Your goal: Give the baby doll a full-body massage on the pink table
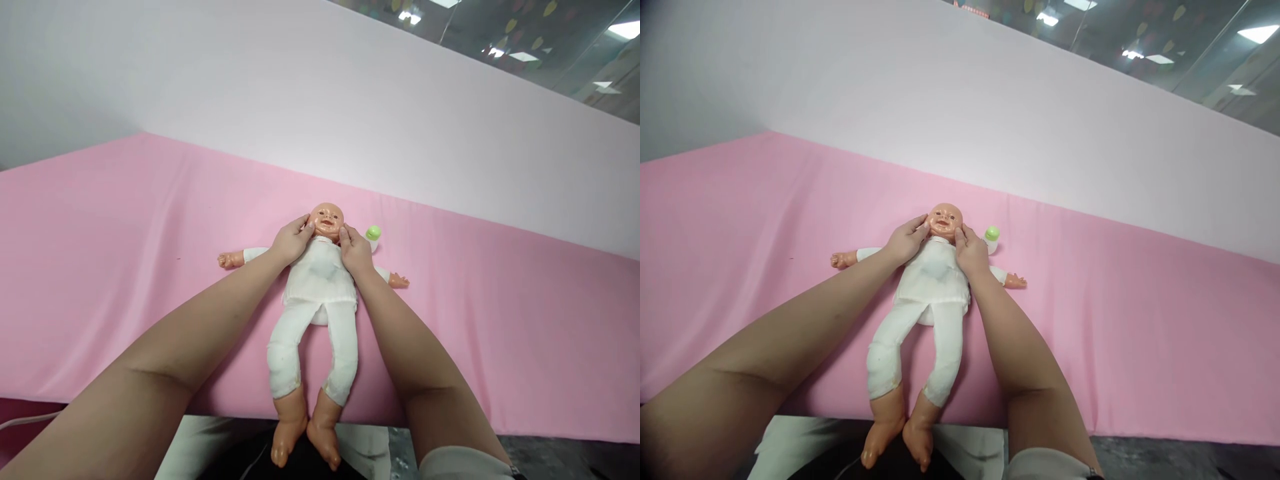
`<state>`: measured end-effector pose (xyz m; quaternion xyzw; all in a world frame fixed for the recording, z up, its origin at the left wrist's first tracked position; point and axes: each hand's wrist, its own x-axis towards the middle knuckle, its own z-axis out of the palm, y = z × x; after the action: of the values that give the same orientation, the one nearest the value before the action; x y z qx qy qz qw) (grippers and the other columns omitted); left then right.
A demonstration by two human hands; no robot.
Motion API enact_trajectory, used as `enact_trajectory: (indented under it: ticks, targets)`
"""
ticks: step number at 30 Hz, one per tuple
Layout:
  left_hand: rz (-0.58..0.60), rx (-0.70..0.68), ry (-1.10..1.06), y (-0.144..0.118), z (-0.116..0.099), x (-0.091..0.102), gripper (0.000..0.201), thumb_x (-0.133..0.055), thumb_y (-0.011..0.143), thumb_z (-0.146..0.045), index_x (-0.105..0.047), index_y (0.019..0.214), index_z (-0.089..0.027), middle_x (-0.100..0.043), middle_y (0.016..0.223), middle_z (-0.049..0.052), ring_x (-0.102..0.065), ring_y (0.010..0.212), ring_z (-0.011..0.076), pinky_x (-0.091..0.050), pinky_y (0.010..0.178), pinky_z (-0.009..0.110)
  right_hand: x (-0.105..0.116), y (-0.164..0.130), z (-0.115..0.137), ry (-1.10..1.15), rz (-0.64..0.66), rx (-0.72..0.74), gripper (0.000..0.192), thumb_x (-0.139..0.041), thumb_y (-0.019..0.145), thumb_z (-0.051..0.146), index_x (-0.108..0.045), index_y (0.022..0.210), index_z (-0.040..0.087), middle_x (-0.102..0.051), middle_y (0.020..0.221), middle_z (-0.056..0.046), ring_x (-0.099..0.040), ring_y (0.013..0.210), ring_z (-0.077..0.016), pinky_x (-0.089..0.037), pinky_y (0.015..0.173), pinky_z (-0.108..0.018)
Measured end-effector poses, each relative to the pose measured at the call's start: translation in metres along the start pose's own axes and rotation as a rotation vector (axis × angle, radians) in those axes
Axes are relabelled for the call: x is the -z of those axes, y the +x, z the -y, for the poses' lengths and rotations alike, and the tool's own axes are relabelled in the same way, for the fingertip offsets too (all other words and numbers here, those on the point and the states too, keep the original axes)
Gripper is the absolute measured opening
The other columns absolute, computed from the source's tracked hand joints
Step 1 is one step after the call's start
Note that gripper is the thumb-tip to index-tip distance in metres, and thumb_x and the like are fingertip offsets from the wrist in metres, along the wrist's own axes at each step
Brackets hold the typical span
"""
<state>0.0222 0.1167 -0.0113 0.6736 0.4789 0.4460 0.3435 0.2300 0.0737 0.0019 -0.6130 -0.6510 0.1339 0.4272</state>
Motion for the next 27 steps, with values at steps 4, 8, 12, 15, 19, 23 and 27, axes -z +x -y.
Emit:
enact_trajectory:
  ticks: [4,8,12,15,19,23,27]
  targets:
    - [0.034,-0.038,0.081,-0.006,-0.013,0.002,0.068,-0.07,0.092,-0.065,-0.067,0.146,-0.025,-0.075,0.139,0.009,-0.075,0.117,0.0322,-0.059,0.104,0.043,0.0,-0.003,0.008,-0.09,0.009,-0.034,0.06,-0.069,0.096,0.068,-0.07,0.134,0.022,-0.082,0.114,-0.012,-0.078,0.103,-0.0299,-0.06,0.096,-0.043]
    - [0.029,-0.01,0.1,-0.006,-0.015,0.001,0.075,-0.075,0.088,-0.062,-0.062,0.15,-0.022,-0.073,0.142,0.013,-0.075,0.115,0.0328,-0.06,0.1,0.044,0.0,-0.003,0.011,-0.165,0.0,-0.049,0.064,-0.072,0.091,0.072,-0.07,0.129,0.021,-0.082,0.108,-0.013,-0.077,0.097,-0.0306,-0.06,0.089,-0.043]
    - [0.026,0.009,0.12,-0.005,-0.014,0.001,0.077,-0.073,0.09,-0.061,-0.059,0.153,-0.02,-0.073,0.141,0.014,-0.074,0.119,0.0339,-0.058,0.104,0.046,0.001,-0.001,0.007,-0.186,0.024,0.002,0.051,-0.064,0.101,0.064,-0.07,0.13,0.023,-0.082,0.108,-0.011,-0.078,0.099,-0.0295,-0.059,0.093,-0.042]
    - [0.018,-0.005,0.131,-0.004,-0.012,0.002,0.069,-0.067,0.095,-0.06,-0.061,0.152,-0.021,-0.073,0.141,0.014,-0.073,0.12,0.0334,-0.056,0.107,0.047,0.001,0.0,0.003,-0.178,0.035,0.017,0.048,-0.054,0.108,0.056,-0.067,0.141,0.022,-0.083,0.116,-0.013,-0.077,0.109,-0.031,-0.058,0.099,-0.045]
    - [0.012,-0.019,0.096,0.0,-0.004,0.0,0.065,-0.057,0.101,-0.059,-0.061,0.153,-0.02,-0.072,0.143,0.013,-0.069,0.127,0.0324,-0.052,0.113,0.048,0.001,0.001,0.0,-0.159,0.034,0.021,0.05,-0.042,0.113,0.05,-0.064,0.147,0.019,-0.079,0.133,-0.015,-0.074,0.122,-0.0324,-0.056,0.107,-0.048]
    - [-0.017,-0.027,0.059,0.003,0.0,-0.002,0.061,-0.042,0.108,-0.054,-0.061,0.152,-0.017,-0.07,0.146,0.014,-0.065,0.135,0.0309,-0.048,0.119,0.047,0.001,0.001,0.0,-0.145,0.023,0.003,0.052,-0.034,0.115,0.047,-0.065,0.145,0.018,-0.078,0.132,-0.015,-0.073,0.126,-0.0308,-0.053,0.111,-0.046]
    - [0.012,-0.063,0.104,-0.001,-0.007,0.0,0.062,-0.048,0.106,-0.059,-0.063,0.149,-0.017,-0.071,0.143,0.015,-0.068,0.128,0.0326,-0.051,0.114,0.049,0.004,-0.001,0.006,-0.138,0.034,-0.005,0.048,-0.041,0.113,0.054,-0.067,0.136,0.02,-0.081,0.118,-0.012,-0.076,0.113,-0.0295,-0.056,0.103,-0.044]
